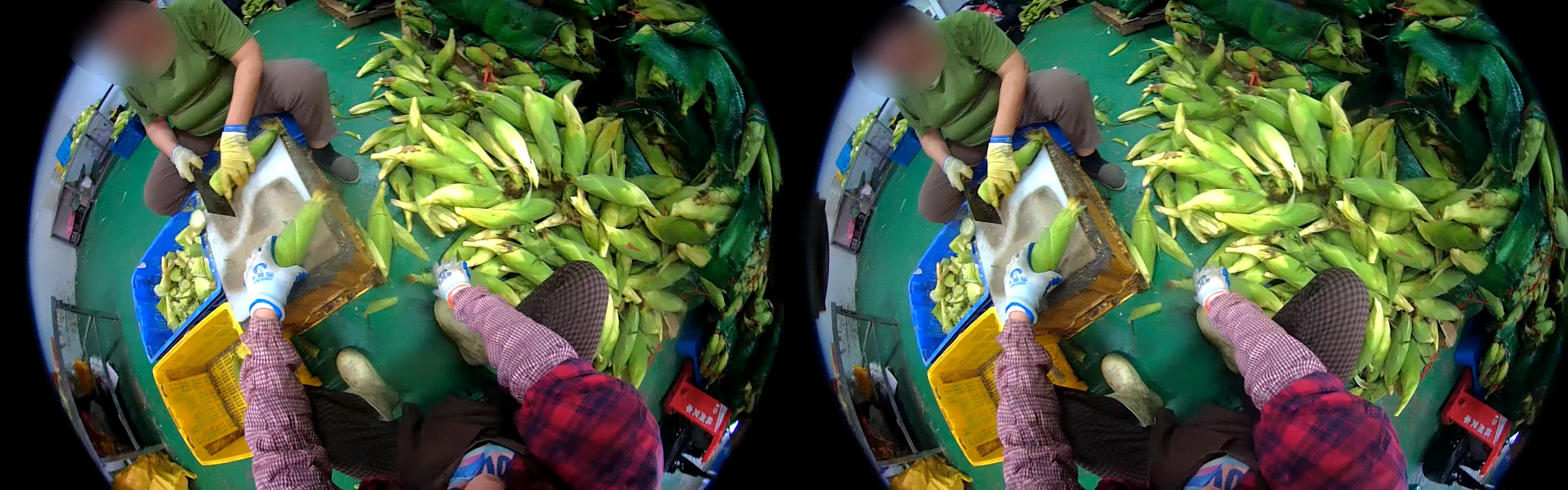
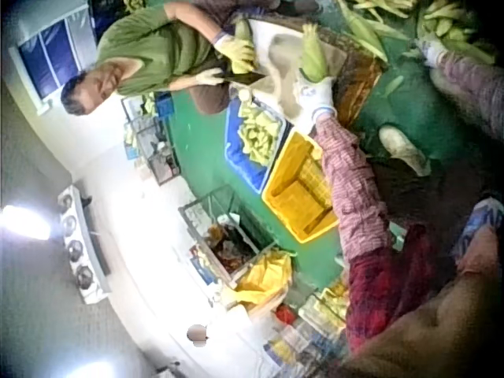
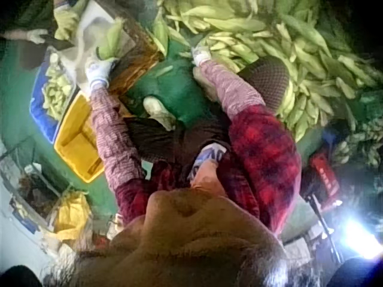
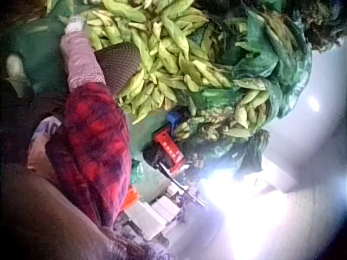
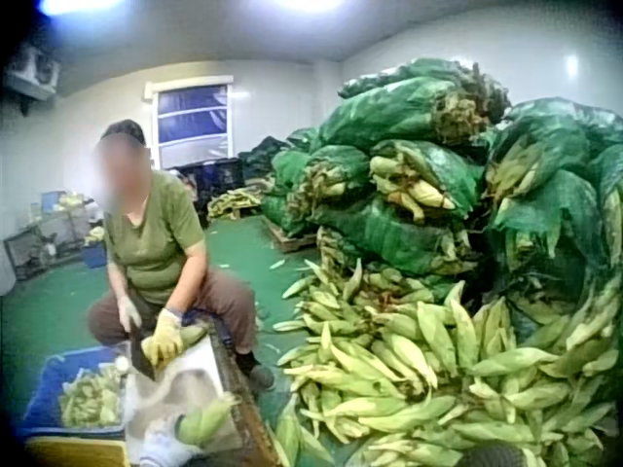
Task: The person sits on the floor and peels corn cobs by hand, removing the husks and placing the shucked corn into a yellow crate. Another person is visible nearby, also peeling corn.
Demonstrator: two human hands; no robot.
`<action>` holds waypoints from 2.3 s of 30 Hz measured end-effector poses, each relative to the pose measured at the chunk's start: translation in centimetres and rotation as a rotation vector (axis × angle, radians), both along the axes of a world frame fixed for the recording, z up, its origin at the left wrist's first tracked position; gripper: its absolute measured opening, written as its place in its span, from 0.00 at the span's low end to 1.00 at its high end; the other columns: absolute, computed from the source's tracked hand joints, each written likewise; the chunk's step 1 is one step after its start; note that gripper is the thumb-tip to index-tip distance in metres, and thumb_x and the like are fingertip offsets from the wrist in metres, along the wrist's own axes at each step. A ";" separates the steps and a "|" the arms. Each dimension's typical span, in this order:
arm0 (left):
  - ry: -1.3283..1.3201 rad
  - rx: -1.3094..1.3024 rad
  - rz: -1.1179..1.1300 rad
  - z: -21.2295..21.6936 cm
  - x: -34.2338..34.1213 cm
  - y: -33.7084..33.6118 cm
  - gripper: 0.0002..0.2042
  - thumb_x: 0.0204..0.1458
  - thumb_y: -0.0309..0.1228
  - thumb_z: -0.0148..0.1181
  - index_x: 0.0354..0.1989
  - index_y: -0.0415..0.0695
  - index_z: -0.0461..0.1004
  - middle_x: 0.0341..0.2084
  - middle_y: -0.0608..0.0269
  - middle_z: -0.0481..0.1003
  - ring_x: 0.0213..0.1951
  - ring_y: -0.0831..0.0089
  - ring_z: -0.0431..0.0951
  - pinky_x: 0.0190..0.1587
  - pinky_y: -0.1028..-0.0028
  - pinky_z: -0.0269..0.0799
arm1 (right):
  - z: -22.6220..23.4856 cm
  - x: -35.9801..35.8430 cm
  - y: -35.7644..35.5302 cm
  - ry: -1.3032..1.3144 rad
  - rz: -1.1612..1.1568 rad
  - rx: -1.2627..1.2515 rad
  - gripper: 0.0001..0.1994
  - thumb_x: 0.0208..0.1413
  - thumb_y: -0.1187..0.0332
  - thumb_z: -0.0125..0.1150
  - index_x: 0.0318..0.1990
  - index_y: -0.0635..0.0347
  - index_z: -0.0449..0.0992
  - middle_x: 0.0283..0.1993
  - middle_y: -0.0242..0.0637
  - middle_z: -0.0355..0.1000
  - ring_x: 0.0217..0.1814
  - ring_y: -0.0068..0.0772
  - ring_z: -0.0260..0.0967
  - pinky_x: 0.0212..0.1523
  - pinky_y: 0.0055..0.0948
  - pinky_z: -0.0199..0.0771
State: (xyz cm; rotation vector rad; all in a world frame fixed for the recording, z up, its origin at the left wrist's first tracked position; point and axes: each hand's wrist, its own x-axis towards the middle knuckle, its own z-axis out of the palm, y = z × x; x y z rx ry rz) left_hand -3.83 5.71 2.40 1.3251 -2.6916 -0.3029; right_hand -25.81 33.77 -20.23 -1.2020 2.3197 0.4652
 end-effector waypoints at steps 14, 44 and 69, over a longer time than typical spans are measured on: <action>0.158 -0.411 0.118 -0.5 -1.0 -2.7 0.29 0.48 0.39 0.65 0.61 0.48 0.71 0.54 0.54 0.75 0.55 0.54 0.74 0.58 0.58 0.69 | 16.6 -2.3 0.7 0.139 0.049 -0.375 0.30 0.53 0.42 0.59 0.55 0.55 0.75 0.54 0.45 0.72 0.59 0.44 0.68 0.56 0.44 0.68; -0.146 -0.169 -0.085 -1.8 -0.9 -0.8 0.42 0.36 0.37 0.75 0.65 0.48 0.66 0.56 0.52 0.72 0.57 0.52 0.71 0.62 0.56 0.63 | -13.1 -3.4 -11.8 -0.765 -0.797 -0.748 0.31 0.57 0.46 0.60 0.57 0.64 0.74 0.58 0.54 0.73 0.59 0.53 0.71 0.57 0.41 0.71; -0.057 -0.401 -0.095 -0.5 -3.4 -1.2 0.43 0.39 0.30 0.70 0.70 0.51 0.61 0.67 0.54 0.62 0.66 0.51 0.62 0.70 0.53 0.53 | -3.0 3.0 -4.6 -1.039 -1.052 -1.122 0.38 0.39 0.56 0.79 0.59 0.63 0.73 0.55 0.49 0.76 0.56 0.44 0.73 0.57 0.35 0.71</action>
